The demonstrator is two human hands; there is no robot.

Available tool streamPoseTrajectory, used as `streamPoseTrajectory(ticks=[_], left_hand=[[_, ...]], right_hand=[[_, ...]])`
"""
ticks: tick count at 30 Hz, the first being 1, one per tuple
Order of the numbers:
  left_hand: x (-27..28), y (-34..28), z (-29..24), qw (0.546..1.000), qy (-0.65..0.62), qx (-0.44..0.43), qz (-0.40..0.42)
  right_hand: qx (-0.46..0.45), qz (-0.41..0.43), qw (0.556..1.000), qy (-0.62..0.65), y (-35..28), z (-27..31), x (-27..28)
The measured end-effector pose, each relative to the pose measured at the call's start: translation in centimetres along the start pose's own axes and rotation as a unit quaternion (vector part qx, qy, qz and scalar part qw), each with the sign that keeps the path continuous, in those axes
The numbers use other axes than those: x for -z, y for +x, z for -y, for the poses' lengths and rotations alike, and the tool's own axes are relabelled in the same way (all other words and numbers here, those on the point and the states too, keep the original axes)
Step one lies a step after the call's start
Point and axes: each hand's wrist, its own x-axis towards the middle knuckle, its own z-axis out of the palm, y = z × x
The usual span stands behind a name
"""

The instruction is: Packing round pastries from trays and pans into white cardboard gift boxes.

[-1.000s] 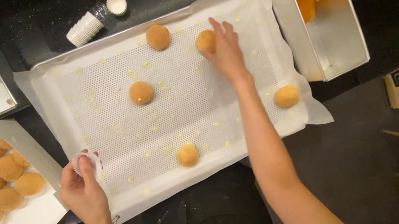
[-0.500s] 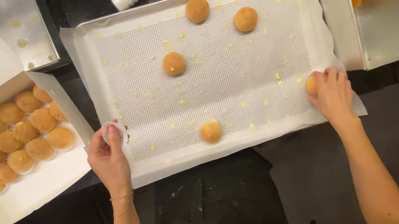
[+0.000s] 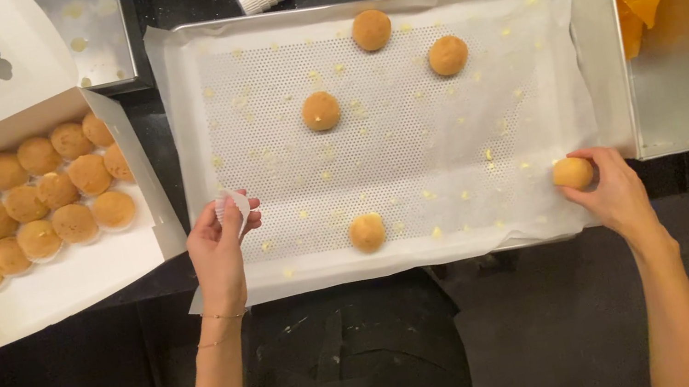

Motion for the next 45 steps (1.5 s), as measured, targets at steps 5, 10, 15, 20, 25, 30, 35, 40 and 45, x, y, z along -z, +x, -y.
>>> streamPoseTrajectory(ticks=[5,10,15,20,25,30,35,40,45], left_hand=[[-2.0,-0.5,-0.8,1.000,0.019,-0.007,0.022],[-6.9,-0.9,-0.7,0.987,0.140,-0.050,0.056],[-12.9,-1.7,-3.0,0.961,0.225,-0.126,0.096],[-10.1,-1.5,-4.4,0.966,0.191,-0.163,0.058],[-1.5,-1.0,-6.6,0.989,0.094,-0.112,0.003],[6.9,0.1,-7.9,0.997,-0.062,0.002,-0.036],[13.9,1.2,-8.5,0.997,-0.047,-0.043,-0.054],[19.6,2.7,-7.4,0.994,-0.106,0.008,-0.036],[23.1,4.1,-4.2,0.991,-0.117,0.047,0.053]], right_hand=[[-0.104,0.001,0.972,0.211,0.2,3.3,2.8],[-0.090,-0.016,0.904,0.417,0.0,7.1,4.5],[0.079,-0.004,0.771,0.632,0.9,19.6,6.2],[0.122,0.091,0.671,0.726,1.9,33.9,2.3],[0.116,0.142,0.739,0.648,2.4,45.3,-0.4],[0.290,0.026,0.908,0.302,1.6,53.9,-2.4],[0.334,0.045,0.914,0.228,0.8,61.1,-5.9],[0.296,-0.006,0.939,0.177,-0.1,66.3,-8.8],[0.195,0.065,0.961,0.185,-1.0,68.5,-13.0]])
